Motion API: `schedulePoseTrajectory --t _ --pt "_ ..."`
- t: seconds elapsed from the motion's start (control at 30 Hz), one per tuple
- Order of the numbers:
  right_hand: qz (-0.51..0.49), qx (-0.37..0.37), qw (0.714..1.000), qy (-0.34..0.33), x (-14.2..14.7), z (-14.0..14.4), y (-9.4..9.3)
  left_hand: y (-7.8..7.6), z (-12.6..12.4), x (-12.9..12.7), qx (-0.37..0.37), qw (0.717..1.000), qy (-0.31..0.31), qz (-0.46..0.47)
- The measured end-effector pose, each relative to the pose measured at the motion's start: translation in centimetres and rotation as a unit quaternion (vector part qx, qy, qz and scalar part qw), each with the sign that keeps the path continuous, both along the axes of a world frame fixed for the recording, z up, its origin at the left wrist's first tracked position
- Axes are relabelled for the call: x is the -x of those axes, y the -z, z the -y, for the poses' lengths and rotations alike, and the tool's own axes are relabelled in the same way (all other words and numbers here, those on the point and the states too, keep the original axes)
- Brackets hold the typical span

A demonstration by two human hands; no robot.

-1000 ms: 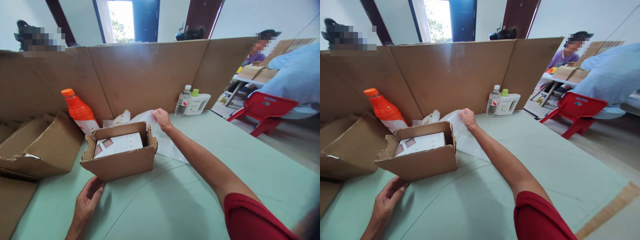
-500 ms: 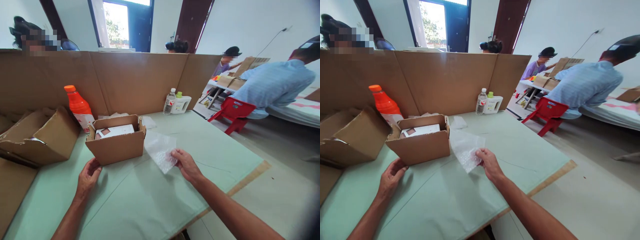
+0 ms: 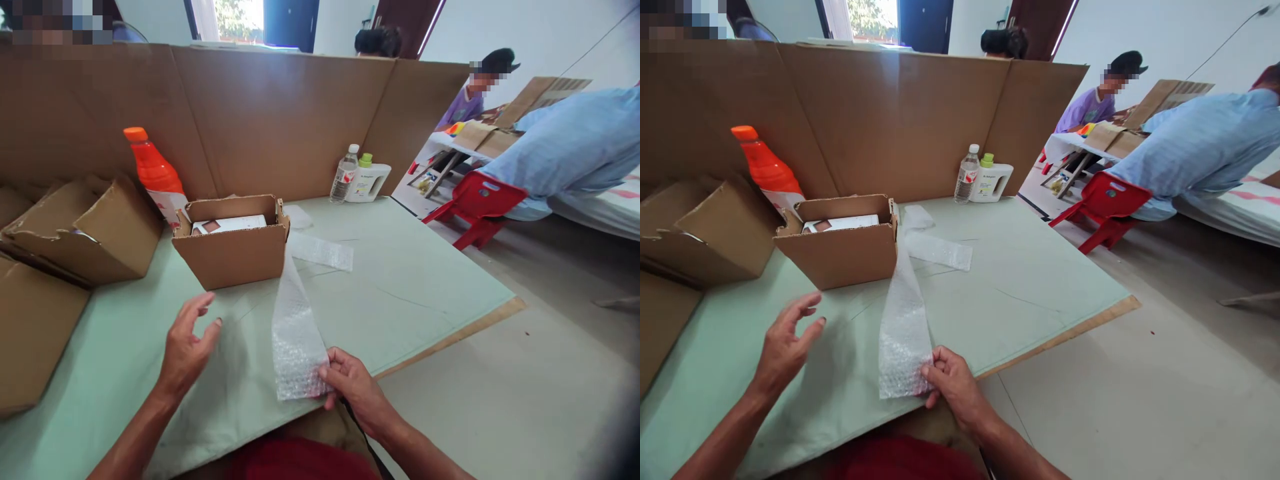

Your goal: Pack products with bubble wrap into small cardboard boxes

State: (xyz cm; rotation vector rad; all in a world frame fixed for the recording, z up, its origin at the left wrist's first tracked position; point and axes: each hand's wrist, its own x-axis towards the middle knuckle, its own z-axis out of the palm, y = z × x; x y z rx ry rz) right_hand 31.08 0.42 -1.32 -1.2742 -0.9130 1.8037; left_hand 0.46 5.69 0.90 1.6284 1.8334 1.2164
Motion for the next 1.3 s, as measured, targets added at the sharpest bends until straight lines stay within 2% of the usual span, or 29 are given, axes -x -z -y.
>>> schedulePoseTrajectory --t 0.13,0.3,0.37,0.47,0.57,0.63,0.73,0.83,0.93,1.03,1.1,1.17,1.2,1.23,1.3 --pt "0.015 0.03 0.996 -0.077 -0.1 1.9 0.3 1.2 3.6 -2.6 -0.027 0.99 0.135 -0.031" --pt "-0.012 0.062 0.98 -0.188 -0.3 4.1 0.8 2.0 5.7 -4.4 -0.018 0.975 0.222 -0.023" --pt "-0.026 0.055 0.979 -0.195 -0.3 4.7 1.1 1.9 6.2 -4.8 -0.022 0.965 0.259 -0.02" --pt "-0.069 0.067 0.979 -0.178 0.0 5.3 1.3 1.6 6.9 -5.2 -0.016 0.938 0.346 -0.005" --pt "-0.15 0.104 0.971 -0.151 0.5 5.9 0.9 1.2 7.5 -5.3 0.067 0.9 0.429 0.041" --pt "-0.194 0.118 0.965 -0.132 0.9 6.1 0.4 0.9 7.9 -5.1 0.132 0.878 0.451 0.094" --pt "-0.228 0.113 0.963 -0.084 1.3 5.8 -0.1 0.7 8.3 -4.6 0.19 0.859 0.434 0.193" --pt "-0.218 0.096 0.971 0.003 1.4 4.4 0.2 1.0 8.4 -5.0 0.223 0.854 0.402 0.244" --pt "-0.209 0.078 0.974 0.035 1.5 2.6 0.7 1.8 8.0 -6.6 0.227 0.899 0.324 0.189" --pt "-0.193 0.056 0.98 0.004 1.3 1.9 0.7 2.8 7.5 -8.4 0.204 0.942 0.242 0.109" --pt "-0.131 0.012 0.991 -0.014 0.7 2.1 0.4 3.3 7.3 -9.1 0.188 0.955 0.218 0.066" --pt "-0.008 -0.086 0.996 -0.027 -0.1 2.6 0.0 3.6 7.2 -9.4 0.176 0.963 0.202 0.035" --pt "0.069 -0.159 0.984 -0.035 -0.5 2.8 -0.2 3.6 7.1 -9.5 0.172 0.965 0.196 0.025" --pt "0.146 -0.239 0.959 -0.047 -1.0 2.9 -0.2 3.6 7.1 -9.5 0.168 0.966 0.193 0.017" --pt "0.28 -0.386 0.875 -0.089 -1.8 2.9 -0.1 3.6 7.0 -9.5 0.163 0.967 0.194 0.005"
